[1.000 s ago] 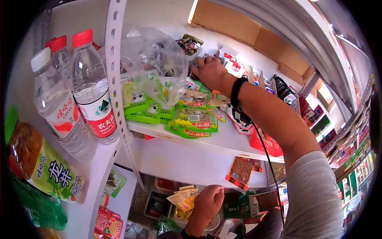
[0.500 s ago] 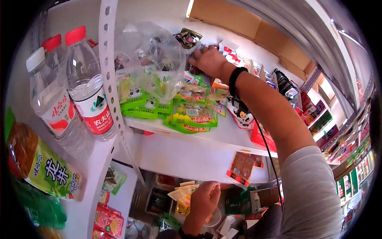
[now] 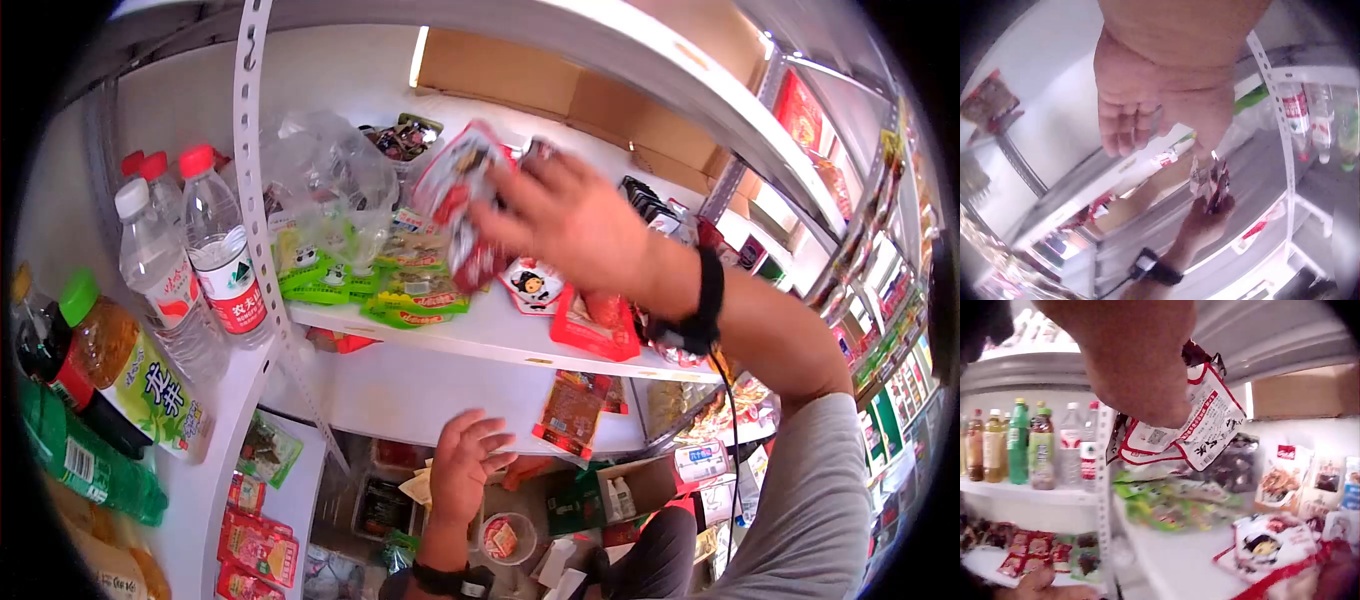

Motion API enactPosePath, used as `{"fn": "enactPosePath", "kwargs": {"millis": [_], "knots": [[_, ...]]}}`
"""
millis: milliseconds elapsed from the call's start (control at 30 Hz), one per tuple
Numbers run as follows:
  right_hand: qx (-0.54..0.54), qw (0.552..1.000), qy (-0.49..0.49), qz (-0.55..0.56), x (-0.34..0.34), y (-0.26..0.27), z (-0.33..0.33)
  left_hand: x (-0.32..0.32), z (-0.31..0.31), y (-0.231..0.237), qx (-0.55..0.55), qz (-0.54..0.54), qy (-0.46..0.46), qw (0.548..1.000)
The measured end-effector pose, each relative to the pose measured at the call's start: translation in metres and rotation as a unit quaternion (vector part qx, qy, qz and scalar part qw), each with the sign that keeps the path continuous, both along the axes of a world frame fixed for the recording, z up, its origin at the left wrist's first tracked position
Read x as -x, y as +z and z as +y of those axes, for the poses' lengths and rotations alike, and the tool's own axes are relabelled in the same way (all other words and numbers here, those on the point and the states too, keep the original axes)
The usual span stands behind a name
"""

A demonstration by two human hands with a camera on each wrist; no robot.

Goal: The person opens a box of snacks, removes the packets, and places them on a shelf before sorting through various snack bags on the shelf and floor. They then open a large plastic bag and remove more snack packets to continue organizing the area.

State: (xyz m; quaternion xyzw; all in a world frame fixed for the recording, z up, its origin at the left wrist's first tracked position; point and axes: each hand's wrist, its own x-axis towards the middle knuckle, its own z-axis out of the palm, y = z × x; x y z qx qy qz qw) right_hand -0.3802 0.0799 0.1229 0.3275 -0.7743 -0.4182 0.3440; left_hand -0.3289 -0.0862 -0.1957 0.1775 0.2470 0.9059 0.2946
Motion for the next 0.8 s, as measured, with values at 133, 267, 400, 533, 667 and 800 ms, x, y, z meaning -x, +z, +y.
{"fn": "enactPosePath", "kwargs": {"millis": [133,267,400,533,667,800], "knots": [[0.031,0.989,0.076,-0.121,-0.089,-0.054,-0.041,-0.016,-0.005,0.039,-0.354,0.011,-0.160,0.921],[0.017,0.970,0.141,-0.199,-0.118,-0.106,-0.060,-0.040,-0.015,0.018,-0.251,-0.116,0.008,0.961],[0.046,0.926,0.128,-0.352,-0.100,-0.113,-0.063,-0.033,-0.003,0.007,-0.187,-0.219,0.063,0.956],[0.322,0.789,0.008,-0.522,-0.055,-0.057,-0.051,-0.012,-0.011,0.008,-0.182,-0.181,0.078,0.963],[0.494,0.836,-0.165,-0.172,0.036,-0.035,0.049,0.004,-0.009,-0.008,-0.160,-0.216,0.099,0.958],[0.226,0.931,-0.270,-0.096,0.103,-0.078,0.154,0.007,-0.009,-0.015,-0.168,-0.215,0.086,0.958]]}}
